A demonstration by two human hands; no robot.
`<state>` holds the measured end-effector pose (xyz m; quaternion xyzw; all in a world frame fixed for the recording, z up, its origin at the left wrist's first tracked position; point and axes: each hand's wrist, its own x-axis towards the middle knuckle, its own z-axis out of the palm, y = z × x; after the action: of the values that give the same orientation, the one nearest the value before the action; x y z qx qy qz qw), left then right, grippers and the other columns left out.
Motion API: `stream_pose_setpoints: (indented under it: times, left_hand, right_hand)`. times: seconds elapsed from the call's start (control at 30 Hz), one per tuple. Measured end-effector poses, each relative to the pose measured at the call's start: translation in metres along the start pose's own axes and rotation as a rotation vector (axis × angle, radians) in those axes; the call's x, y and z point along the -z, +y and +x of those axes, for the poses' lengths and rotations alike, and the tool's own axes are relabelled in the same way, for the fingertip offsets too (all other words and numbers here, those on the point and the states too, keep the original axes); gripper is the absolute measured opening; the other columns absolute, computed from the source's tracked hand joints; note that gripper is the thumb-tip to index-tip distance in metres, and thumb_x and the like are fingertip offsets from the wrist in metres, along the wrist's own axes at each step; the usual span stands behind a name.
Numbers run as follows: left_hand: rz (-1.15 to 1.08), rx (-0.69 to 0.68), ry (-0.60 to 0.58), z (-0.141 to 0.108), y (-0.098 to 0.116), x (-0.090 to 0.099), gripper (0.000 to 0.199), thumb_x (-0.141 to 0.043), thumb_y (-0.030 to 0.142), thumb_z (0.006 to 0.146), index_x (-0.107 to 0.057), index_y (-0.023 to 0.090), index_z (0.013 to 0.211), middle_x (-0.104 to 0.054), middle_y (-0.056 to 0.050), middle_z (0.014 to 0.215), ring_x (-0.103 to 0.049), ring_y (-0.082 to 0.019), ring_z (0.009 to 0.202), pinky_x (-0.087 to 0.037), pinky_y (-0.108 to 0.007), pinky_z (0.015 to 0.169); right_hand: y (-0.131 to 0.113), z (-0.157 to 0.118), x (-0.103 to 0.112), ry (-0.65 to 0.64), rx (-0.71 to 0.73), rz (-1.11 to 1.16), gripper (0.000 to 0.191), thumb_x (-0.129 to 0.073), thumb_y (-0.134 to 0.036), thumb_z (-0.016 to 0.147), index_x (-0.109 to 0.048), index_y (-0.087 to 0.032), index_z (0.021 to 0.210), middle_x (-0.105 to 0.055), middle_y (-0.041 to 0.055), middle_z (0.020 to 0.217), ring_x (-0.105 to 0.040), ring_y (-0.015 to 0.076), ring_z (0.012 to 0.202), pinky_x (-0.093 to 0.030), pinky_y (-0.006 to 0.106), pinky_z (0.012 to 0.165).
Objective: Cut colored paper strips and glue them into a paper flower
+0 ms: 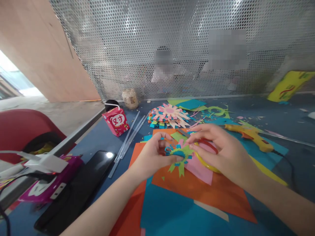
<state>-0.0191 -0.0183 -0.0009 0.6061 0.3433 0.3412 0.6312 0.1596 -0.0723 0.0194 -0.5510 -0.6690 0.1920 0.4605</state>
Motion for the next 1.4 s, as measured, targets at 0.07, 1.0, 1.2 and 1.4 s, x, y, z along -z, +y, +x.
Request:
stream_pose_setpoints:
  times: [0.07, 1.0, 1.2, 1.4]
  left_hand:
    - [0.037, -0.025, 0.004, -0.0007, 0.0005, 0.0011, 0.048, -0.080, 0.021, 0.058, -0.044, 0.021, 0.089, -0.058, 0.007, 0.069, -0.057, -0.008, 0.060, -0.044, -0.024, 0.061]
    - [-0.137, 0.040, 0.003, 0.0000, 0.0049, -0.0001, 0.047, -0.079, 0.013, 0.056, -0.044, 0.019, 0.087, -0.062, 0.007, 0.065, -0.062, -0.009, 0.058, -0.050, -0.022, 0.058]
    - [-0.111, 0.040, 0.003, 0.0016, 0.0027, 0.0014, 0.050, -0.081, 0.018, 0.055, -0.045, 0.019, 0.088, -0.063, 0.006, 0.066, -0.063, -0.010, 0.058, -0.049, -0.022, 0.056]
    - [-0.096, 0.034, 0.011, -0.0005, 0.0029, 0.0002, 0.049, -0.081, 0.017, 0.055, -0.045, 0.019, 0.089, -0.063, 0.006, 0.065, -0.062, -0.010, 0.058, -0.049, -0.022, 0.058]
  right_hand:
    - [-0.0005, 0.0000, 0.0010, -0.008, 0.008, -0.006, 0.022, -0.060, -0.025, 0.076, -0.053, -0.023, 0.096, -0.072, 0.0026, 0.085, -0.067, 0.0203, 0.087, -0.053, 0.026, 0.055]
    - [0.0065, 0.0013, 0.0054, -0.012, -0.017, -0.018, 0.019, -0.059, -0.030, 0.081, -0.057, -0.023, 0.098, -0.071, 0.0046, 0.092, -0.068, 0.0204, 0.089, -0.056, 0.030, 0.070]
    - [0.0045, 0.0020, 0.0056, -0.057, -0.071, -0.014, 0.020, -0.060, -0.028, 0.078, -0.058, -0.024, 0.097, -0.072, 0.0015, 0.090, -0.067, 0.0182, 0.086, -0.053, 0.026, 0.065]
    - [0.0043, 0.0037, 0.0050, -0.062, -0.086, -0.024, 0.019, -0.060, -0.029, 0.078, -0.058, -0.024, 0.096, -0.071, 0.0021, 0.093, -0.066, 0.0186, 0.087, -0.052, 0.027, 0.064]
